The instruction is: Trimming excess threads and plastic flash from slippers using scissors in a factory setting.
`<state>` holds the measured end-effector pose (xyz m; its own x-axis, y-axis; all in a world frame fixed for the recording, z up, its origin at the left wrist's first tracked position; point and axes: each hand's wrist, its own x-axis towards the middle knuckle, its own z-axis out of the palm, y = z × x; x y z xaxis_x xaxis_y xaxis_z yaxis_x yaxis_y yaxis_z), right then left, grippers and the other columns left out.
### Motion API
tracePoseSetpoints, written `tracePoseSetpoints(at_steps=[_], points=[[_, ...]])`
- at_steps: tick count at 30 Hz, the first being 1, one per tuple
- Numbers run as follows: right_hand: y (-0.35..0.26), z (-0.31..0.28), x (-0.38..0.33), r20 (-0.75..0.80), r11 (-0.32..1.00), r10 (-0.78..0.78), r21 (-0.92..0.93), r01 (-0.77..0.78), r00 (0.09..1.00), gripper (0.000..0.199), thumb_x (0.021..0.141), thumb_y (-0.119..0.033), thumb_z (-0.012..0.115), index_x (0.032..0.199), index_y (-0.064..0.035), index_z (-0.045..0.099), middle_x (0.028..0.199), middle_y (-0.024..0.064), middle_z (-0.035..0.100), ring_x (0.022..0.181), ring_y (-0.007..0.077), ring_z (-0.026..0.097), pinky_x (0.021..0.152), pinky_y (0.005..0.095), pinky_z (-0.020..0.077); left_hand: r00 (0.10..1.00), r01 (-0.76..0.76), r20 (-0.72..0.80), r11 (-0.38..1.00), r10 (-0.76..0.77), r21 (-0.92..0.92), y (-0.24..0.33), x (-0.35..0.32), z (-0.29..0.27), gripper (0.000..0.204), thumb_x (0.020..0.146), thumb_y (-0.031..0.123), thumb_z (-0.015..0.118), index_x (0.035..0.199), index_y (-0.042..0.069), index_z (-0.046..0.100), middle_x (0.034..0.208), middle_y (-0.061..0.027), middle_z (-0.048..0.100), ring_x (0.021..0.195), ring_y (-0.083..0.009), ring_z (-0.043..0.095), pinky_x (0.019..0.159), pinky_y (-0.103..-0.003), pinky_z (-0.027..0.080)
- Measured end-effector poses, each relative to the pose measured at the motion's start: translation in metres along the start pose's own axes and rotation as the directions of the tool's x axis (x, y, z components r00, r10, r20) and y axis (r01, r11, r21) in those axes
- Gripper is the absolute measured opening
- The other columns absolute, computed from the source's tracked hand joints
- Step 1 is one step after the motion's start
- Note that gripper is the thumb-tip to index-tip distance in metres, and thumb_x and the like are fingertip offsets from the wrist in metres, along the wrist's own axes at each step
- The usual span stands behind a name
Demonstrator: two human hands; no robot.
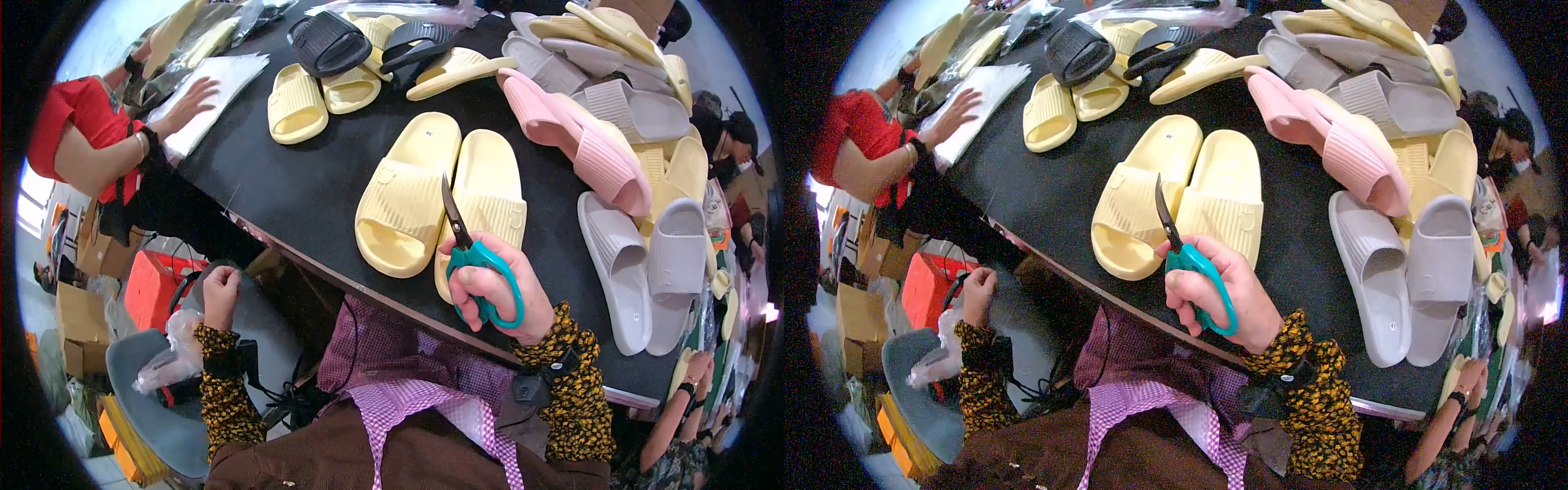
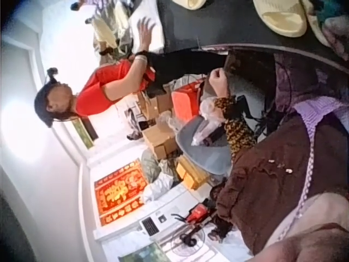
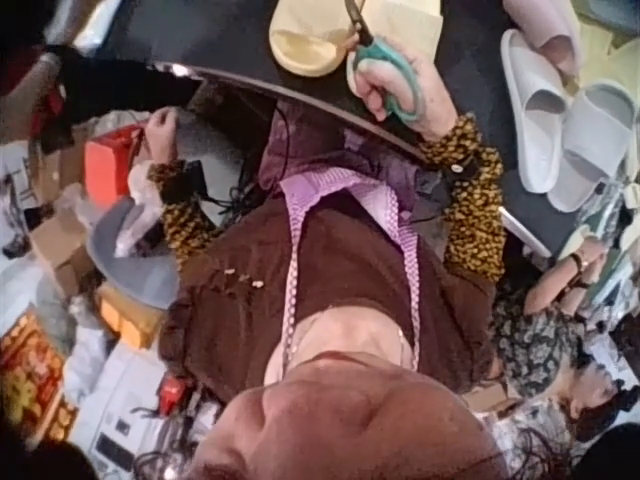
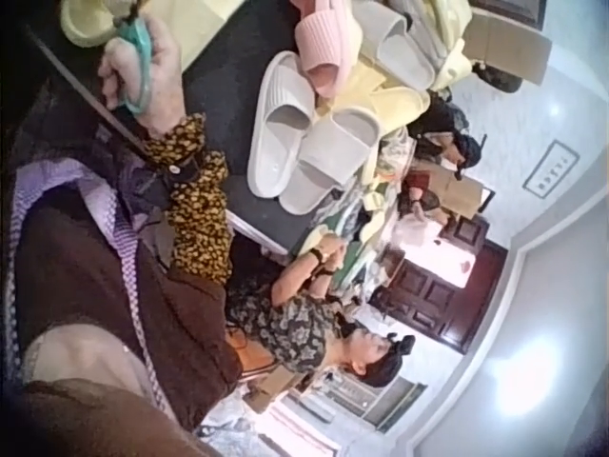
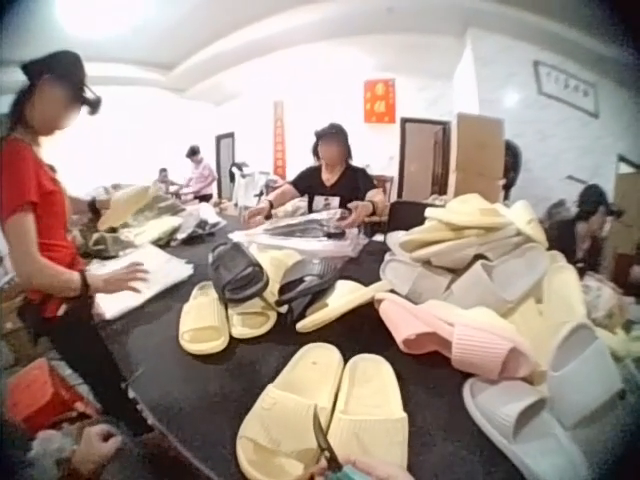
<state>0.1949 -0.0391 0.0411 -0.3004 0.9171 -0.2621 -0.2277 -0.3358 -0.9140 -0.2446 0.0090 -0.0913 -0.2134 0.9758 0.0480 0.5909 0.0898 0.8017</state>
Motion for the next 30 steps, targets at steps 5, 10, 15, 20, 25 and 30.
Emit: tracePoseSetpoints(at_steps=[5,10,15,20,25,30], points=[[-0.007,-0.001,0.000,-0.025,0.999,-0.044,0.008,0.044,0.999,0.037,0.083,-0.012,0.051,0.116,0.0026,0.045,0.067,0.0054,0.052,0.048,0.0097,0.048,0.041,0.0213,0.0395,0.995,0.096,-0.008,0.988,-0.096,0.122,0.006,0.003,0.011,0.018,0.081,0.009,0.056,0.094,-0.003,0.060,0.072,-0.0083,0.061,0.062,-0.0139,0.058,0.058,-0.027,0.047],[-0.005,-0.001,-0.001,-0.004,0.998,-0.047,0.040,0.047,0.999,0.032,0.085,-0.008,0.052,0.115,-0.0005,0.046,0.068,0.0038,0.052,0.048,0.0086,0.048,0.042,0.0210,0.0395,0.961,-0.111,-0.245,0.991,0.128,0.081,0.023,0.002,0.010,0.022,0.082,0.008,0.056,0.101,-0.002,0.059,0.093,-0.0112,0.063,0.086,-0.0170,0.059,0.077,-0.028,0.046],[-0.004,-0.002,-0.007,-0.107,0.998,-0.064,0.004,0.064,0.992,0.035,0.080,-0.007,0.051,0.113,0.0030,0.045,0.065,0.0077,0.052,0.047,0.0129,0.049,0.040,0.0244,0.0398,0.924,-0.344,-0.232,0.927,0.305,-0.153,0.124,-0.002,0.040,0.012,0.084,0.000,0.053,0.094,-0.001,0.060,0.085,-0.0072,0.060,0.077,-0.0126,0.056,0.071,-0.025,0.045],[-0.011,-0.003,-0.007,-0.151,0.983,-0.181,0.010,0.185,0.972,0.035,0.080,-0.010,0.050,0.112,0.0038,0.045,0.066,0.0075,0.052,0.047,0.0126,0.048,0.040,0.0252,0.0405,0.752,-0.658,-0.041,0.748,0.657,-0.089,0.206,0.000,0.072,0.012,0.078,0.000,0.059,0.091,-0.001,0.060,0.092,-0.0148,0.061,0.086,-0.0277,0.060,0.076,-0.032,0.048],[-0.017,-0.013,-0.008,-0.256,0.954,-0.273,0.050,0.295,0.927,0.035,0.082,-0.014,0.051,0.112,0.0027,0.045,0.066,0.0061,0.051,0.049,0.0115,0.048,0.040,0.0246,0.0404,0.507,-0.850,0.212,0.525,0.835,-0.034,0.251,0.002,0.129,0.033,0.076,0.016,0.065,0.104,0.002,0.056,0.109,-0.0143,0.057,0.106,-0.0307,0.050,0.091,-0.041,0.038],[-0.019,-0.017,-0.012,-0.276,0.947,-0.282,0.076,0.314,0.919,0.033,0.082,-0.013,0.052,0.111,0.0024,0.046,0.067,0.0060,0.051,0.049,0.0110,0.048,0.041,0.0246,0.0405,0.333,-0.942,0.391,0.324,0.858,0.089,0.273,0.007,0.163,0.046,0.078,0.032,0.064,0.113,0.006,0.051,0.101,-0.0147,0.058,0.101,-0.0310,0.054,0.088,-0.043,0.037]])
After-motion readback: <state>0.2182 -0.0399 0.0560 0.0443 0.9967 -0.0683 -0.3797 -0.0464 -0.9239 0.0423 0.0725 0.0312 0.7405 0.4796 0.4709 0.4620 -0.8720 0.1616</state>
